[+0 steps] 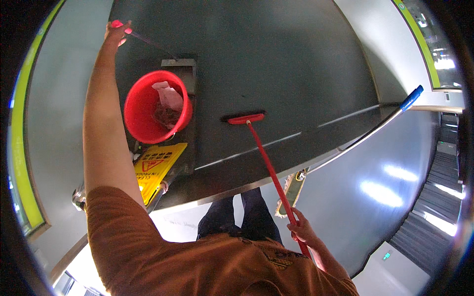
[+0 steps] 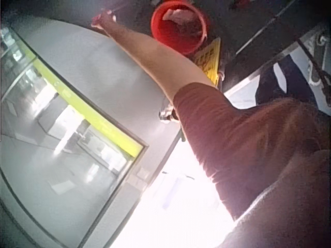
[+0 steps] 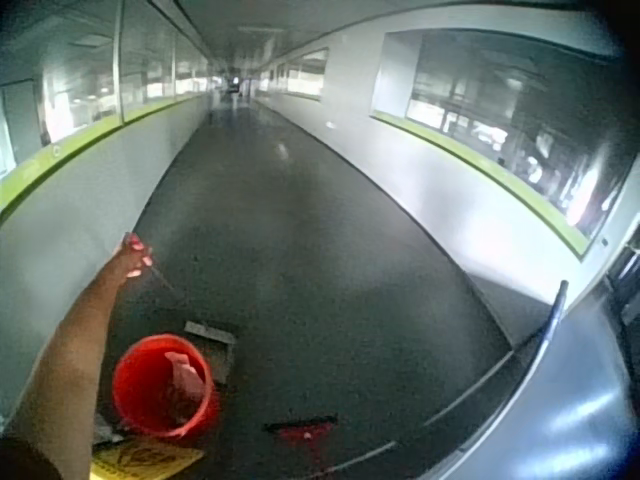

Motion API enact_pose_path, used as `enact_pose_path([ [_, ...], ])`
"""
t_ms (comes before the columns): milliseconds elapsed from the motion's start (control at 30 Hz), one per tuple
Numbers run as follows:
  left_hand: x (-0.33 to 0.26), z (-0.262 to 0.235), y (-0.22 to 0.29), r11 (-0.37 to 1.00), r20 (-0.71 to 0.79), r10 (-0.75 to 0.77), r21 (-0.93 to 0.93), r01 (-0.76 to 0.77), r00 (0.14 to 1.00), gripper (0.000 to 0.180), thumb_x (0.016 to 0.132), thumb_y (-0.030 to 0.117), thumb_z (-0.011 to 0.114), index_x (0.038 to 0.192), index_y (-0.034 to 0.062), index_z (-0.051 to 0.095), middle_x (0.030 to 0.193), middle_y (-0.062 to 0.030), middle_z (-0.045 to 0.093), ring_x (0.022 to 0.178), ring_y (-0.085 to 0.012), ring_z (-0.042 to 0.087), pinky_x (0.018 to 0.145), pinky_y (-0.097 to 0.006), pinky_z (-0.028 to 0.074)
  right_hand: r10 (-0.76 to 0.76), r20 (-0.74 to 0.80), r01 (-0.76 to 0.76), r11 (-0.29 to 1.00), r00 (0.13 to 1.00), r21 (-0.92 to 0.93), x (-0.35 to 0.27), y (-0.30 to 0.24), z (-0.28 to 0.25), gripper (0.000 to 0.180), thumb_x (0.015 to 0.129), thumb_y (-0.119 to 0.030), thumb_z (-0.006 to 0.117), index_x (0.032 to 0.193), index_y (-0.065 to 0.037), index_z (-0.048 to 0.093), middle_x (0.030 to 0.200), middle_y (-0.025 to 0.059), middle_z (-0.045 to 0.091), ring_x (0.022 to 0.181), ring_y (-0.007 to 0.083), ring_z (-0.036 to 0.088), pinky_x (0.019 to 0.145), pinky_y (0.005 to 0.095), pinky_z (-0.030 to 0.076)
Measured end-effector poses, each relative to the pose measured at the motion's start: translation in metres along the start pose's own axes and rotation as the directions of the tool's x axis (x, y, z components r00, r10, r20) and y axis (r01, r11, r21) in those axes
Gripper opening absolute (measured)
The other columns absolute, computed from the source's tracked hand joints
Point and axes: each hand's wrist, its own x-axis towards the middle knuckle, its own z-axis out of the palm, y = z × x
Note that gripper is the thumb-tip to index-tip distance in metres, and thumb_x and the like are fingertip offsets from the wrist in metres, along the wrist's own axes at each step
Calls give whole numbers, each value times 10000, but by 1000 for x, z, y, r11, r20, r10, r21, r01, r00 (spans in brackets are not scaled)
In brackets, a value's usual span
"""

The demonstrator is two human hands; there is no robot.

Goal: The person sweeps debris into a dustpan using a broom and then mops the floor with a flat mop. They carry a red bucket and cleaning tools while moving through a hallway.

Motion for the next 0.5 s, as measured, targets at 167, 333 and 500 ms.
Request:
enact_pose_path([
  [167, 7, 18, -3, 987, -61, -17, 159, 27, 998, 536, 687, 545, 675, 999, 121, 567, 785, -19, 577, 674, -152, 549, 647, -324, 502, 26, -5, -26, 1000, 1000, -10, 2, -5, 5, 671, 803, 16, 559, 1360, -185, 244, 581, 42, 514, 377, 125, 474, 324, 287, 373],
  [333, 3, 53, -42, 981, -42, -138, -146, 131, 990, 576, 712, 643, 581, 910, 103, 612, 788, -33, 624, 598, -169, 553, 597, -332, 472, 4, 22, -4, 1000, 1000, -12, 5, -6, 5, 671, 800, 2, 572, 1361, -167, 246, 626, 57, 527, 400, 130, 475, 356, 301, 381],
  [500, -47, 136, -12, 588, -73, -125, -809, 14, 989, 312, 727, 363, 739, 739, 107, 560, 677, 1, 575, 618, -120, 514, 593, -270, 384, 21, 23, -19, 996, 1000, -89, 19, 9, 0, 663, 803, -58, 601, 1359, -150, 250, 667, 57, 536, 457, 117, 476, 402, 287, 391],
])
